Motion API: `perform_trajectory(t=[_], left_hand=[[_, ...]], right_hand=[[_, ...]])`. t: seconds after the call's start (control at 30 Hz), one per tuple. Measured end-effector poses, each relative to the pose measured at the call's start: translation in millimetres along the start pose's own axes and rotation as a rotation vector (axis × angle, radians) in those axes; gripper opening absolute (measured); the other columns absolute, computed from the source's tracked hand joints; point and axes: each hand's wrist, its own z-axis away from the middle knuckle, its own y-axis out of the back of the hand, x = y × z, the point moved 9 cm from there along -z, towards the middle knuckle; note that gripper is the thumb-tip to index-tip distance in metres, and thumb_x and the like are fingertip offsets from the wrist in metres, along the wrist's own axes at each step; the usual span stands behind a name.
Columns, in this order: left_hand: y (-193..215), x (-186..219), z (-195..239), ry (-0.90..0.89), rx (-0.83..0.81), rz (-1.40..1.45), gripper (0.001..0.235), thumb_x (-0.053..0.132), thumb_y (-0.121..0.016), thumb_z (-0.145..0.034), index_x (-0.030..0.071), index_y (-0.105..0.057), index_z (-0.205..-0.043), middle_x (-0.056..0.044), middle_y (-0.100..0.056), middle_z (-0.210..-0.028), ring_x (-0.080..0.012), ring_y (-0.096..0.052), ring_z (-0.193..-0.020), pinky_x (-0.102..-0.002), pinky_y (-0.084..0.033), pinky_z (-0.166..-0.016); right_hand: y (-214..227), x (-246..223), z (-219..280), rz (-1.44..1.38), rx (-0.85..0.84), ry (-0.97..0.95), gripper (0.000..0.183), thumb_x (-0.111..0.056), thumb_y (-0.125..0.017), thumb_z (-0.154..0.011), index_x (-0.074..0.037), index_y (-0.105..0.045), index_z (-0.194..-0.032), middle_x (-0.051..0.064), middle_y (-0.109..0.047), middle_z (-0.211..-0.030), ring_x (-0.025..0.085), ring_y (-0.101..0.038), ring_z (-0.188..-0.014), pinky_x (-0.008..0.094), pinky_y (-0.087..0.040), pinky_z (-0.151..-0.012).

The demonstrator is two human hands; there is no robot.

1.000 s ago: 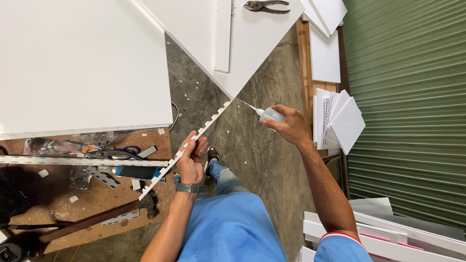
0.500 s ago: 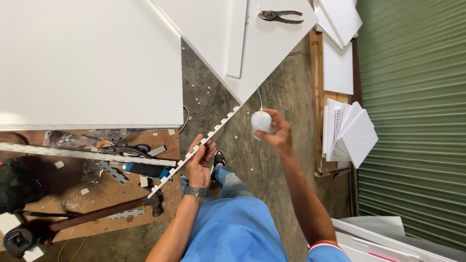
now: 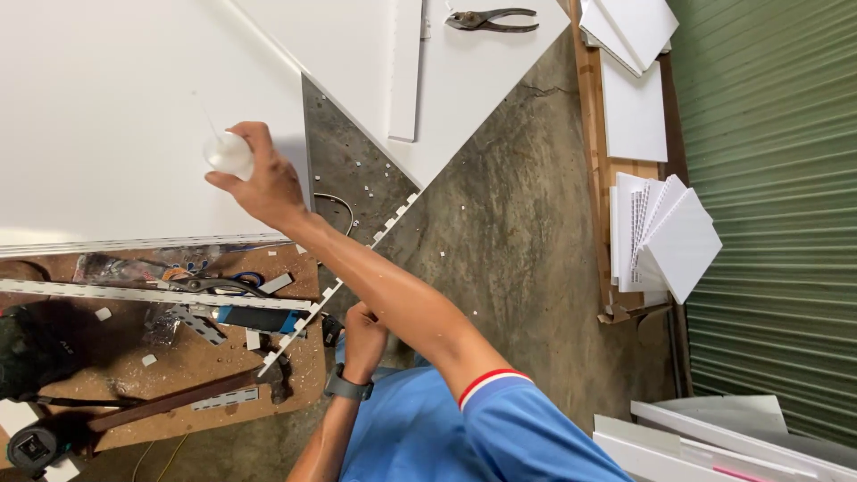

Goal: The person applies glue from a bottle to a white plastic strip and presses it onto the edge of a white panel. They repeat this process along the edge, then use pliers to trim excess material and a screwdriver to adjust the strip. Finally, they lift and reposition the panel on the workbench.

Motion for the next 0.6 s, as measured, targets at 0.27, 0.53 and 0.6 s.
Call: perform_trajectory(t=[0.27,0.53,0.6], left_hand=[[-53.0,178.7,-8.0,-0.565,0.185,-1.092,0.051,0.032,-0.076,-0.076,0.003,-0.068,-0.117,-0.019,-0.063,-0.126,-0.0393,-0.046,-0.126,-0.056,-0.038,-0.101],[-118.3,178.1,-137.7,-0.330,0.188,-1.650,0.110,0.056,-0.073,-0.075,0.002,-0.028,-0.159,-0.020,-0.007,-0.167,-0.0319,-0.001,-0.154,-0.061,-0.007,-0.121],[-133.4,171.5,-161.4,-0.309,0.175,-1.746,0.106,0.054,-0.072,-0.078,0.001,-0.028,-0.158,-0.019,-0.012,-0.167,-0.0310,-0.006,-0.155,-0.060,-0.005,-0.122]], right_hand=[[69.4,-32.7,2.7,0.006,-0.152,0.044,0.098,-0.017,-0.085,-0.073,-0.009,-0.027,-0.152,0.026,-0.040,-0.154,0.042,-0.038,-0.142,0.051,-0.039,-0.112],[313.7,118.5,23.8,0.542,-0.112,-0.009,0.078,0.013,-0.062,-0.079,-0.015,-0.050,-0.150,0.008,-0.043,-0.165,0.027,-0.040,-0.152,0.041,-0.047,-0.117],[316.2,106.7,20.1,0.837,-0.353,0.249,0.094,-0.021,-0.088,-0.071,-0.012,-0.040,-0.151,0.018,-0.031,-0.160,0.037,-0.023,-0.147,0.065,-0.019,-0.116]])
